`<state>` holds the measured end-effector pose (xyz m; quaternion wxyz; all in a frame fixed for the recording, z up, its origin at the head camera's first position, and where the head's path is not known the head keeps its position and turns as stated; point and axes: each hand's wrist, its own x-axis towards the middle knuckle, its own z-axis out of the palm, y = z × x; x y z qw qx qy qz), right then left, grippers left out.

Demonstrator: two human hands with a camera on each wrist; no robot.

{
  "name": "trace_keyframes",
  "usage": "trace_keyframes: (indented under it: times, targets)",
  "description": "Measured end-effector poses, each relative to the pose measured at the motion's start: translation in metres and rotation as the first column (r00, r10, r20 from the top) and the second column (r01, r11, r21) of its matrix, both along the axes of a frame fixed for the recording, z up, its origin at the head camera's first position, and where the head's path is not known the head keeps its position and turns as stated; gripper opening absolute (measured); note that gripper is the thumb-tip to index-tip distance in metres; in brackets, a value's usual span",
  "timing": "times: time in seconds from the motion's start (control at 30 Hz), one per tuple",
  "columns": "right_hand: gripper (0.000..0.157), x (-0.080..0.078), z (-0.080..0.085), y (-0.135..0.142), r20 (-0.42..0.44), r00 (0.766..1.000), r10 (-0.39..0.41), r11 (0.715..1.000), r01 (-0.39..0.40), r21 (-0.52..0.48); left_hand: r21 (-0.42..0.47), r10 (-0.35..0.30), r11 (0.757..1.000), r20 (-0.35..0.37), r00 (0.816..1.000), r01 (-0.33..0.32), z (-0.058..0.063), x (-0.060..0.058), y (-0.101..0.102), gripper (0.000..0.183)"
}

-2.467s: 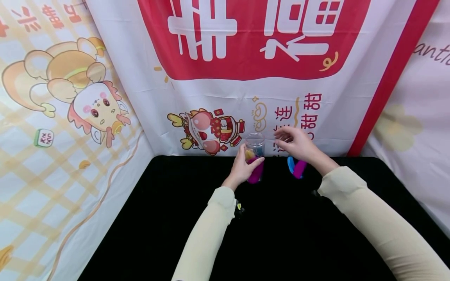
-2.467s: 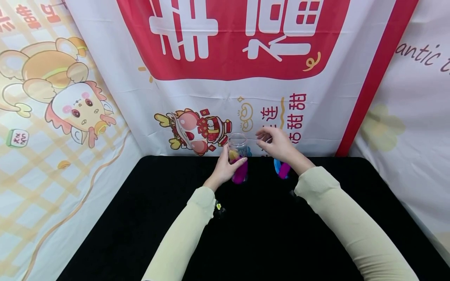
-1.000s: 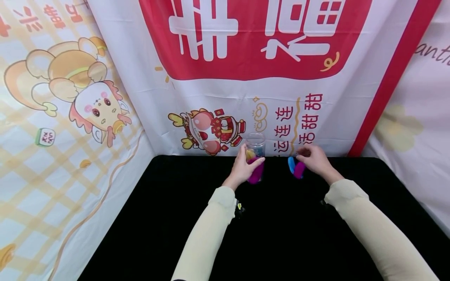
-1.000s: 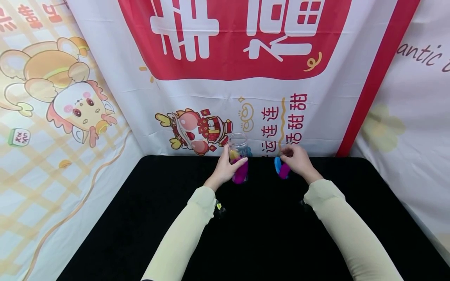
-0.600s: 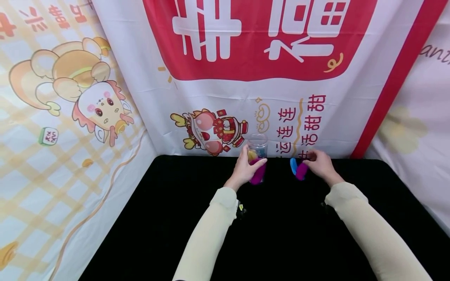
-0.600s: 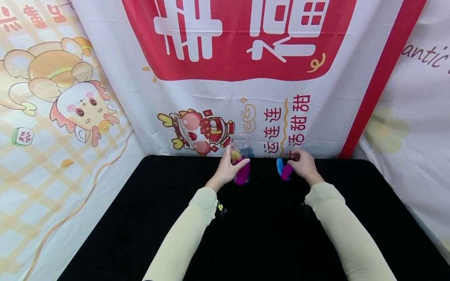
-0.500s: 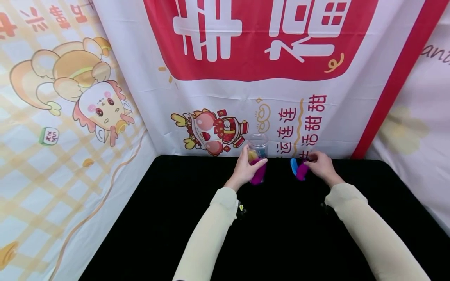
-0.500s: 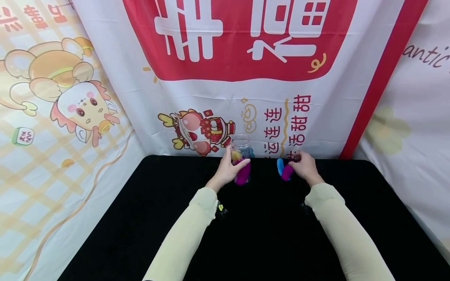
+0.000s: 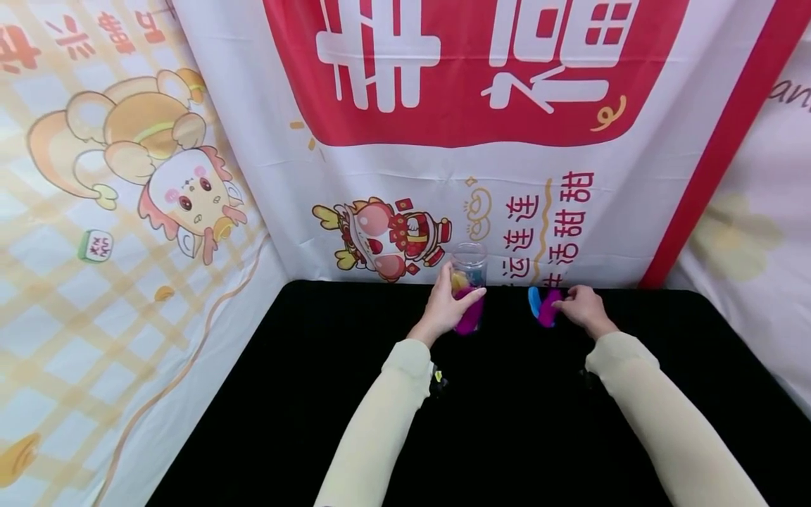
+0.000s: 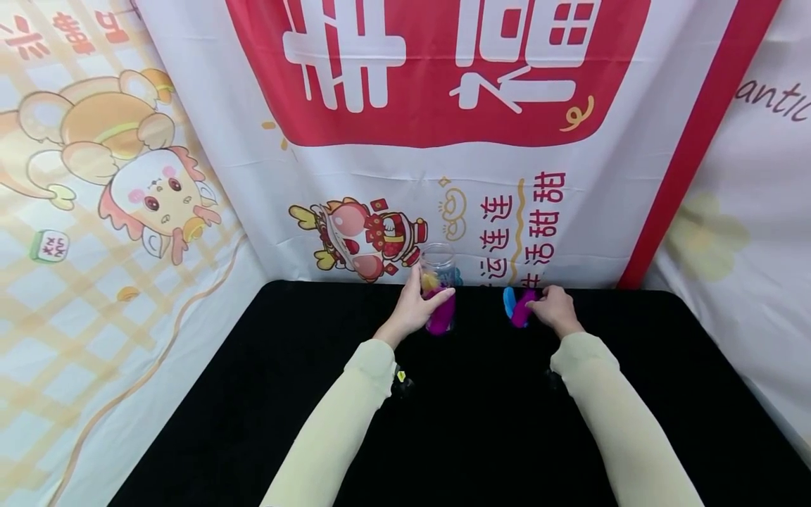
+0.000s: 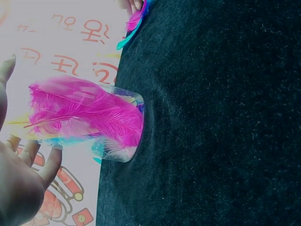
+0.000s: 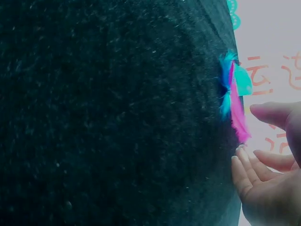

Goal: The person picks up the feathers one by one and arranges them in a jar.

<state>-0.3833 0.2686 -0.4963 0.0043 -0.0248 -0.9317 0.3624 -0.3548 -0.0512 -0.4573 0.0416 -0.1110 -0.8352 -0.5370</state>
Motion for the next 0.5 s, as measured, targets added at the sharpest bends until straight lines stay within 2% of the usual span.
trace_keyframes:
  times: [0.13, 0.5]
  targets:
    - [0.061, -0.004, -0.004, 0.000, 0.026, 1.000, -0.002, 1.000, 0.002, 0.001, 0.001, -0.007, 1.000, 0.011, 1.000, 0.007, -0.001, 0.000, 0.000, 0.086]
    - [0.044, -0.011, -0.008, -0.007, 0.028, 0.999, -0.043, 0.999, 0.042, 0.025, -0.013, 0.016, 1.000, -0.024, 1.000, -0.016, -0.003, 0.000, 0.001, 0.080]
